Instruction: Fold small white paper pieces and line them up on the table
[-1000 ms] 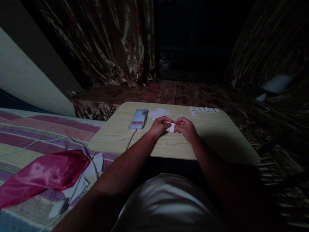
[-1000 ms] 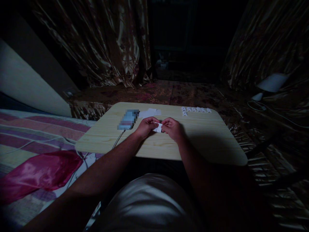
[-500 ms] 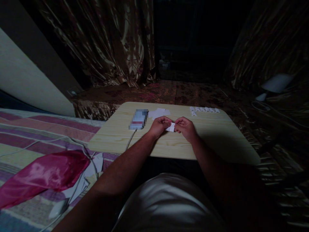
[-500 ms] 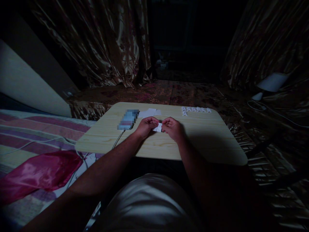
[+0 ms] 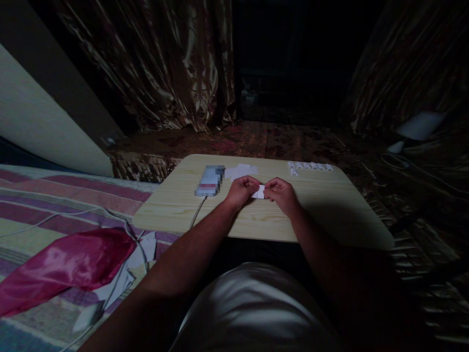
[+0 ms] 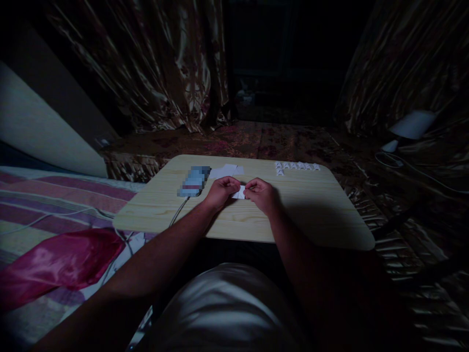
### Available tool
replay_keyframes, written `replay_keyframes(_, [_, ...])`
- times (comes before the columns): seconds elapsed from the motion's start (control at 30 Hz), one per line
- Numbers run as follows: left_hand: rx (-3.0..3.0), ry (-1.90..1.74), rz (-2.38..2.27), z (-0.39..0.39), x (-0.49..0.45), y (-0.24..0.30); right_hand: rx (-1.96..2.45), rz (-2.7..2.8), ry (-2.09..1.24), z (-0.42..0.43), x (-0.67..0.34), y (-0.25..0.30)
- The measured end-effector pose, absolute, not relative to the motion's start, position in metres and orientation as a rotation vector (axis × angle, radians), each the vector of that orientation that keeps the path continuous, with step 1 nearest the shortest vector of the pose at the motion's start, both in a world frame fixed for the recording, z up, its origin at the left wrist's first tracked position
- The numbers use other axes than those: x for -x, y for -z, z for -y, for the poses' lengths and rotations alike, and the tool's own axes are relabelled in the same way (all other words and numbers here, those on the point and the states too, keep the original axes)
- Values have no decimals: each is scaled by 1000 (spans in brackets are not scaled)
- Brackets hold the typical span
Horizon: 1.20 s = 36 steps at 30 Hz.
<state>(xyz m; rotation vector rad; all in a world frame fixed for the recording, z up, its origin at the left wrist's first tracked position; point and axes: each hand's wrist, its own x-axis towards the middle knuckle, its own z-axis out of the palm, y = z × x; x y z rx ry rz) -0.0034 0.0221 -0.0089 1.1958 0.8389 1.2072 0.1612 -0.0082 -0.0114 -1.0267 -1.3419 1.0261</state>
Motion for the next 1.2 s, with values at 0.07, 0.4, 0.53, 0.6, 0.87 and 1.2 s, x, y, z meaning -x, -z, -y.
replay_keyframes(0.07, [-1203,-1208,-840,-23,3,10,1032,1340,-1021,8,-161,12])
replay_keyframes(0.4, [-1259,-1205,-867,-23,3,11,1028,1356,-996,7,-160,13])
replay_keyframes(0.53, [-1350,-1218,-918,-22,3,13,1017,1382,-994,8,-160,14])
replay_keyframes(0.6, [-1392,-1217,-935,-21,3,15,1012,1399,-991,8,-160,15])
replay_keyframes(0.87, [-1402,-1178,-930,-20,2,15,1014,1436,-996,6,-159,18])
replay_keyframes(1.2, [-1401,-1188,-902,-21,3,16,1001,1411,-1012,6,-158,19])
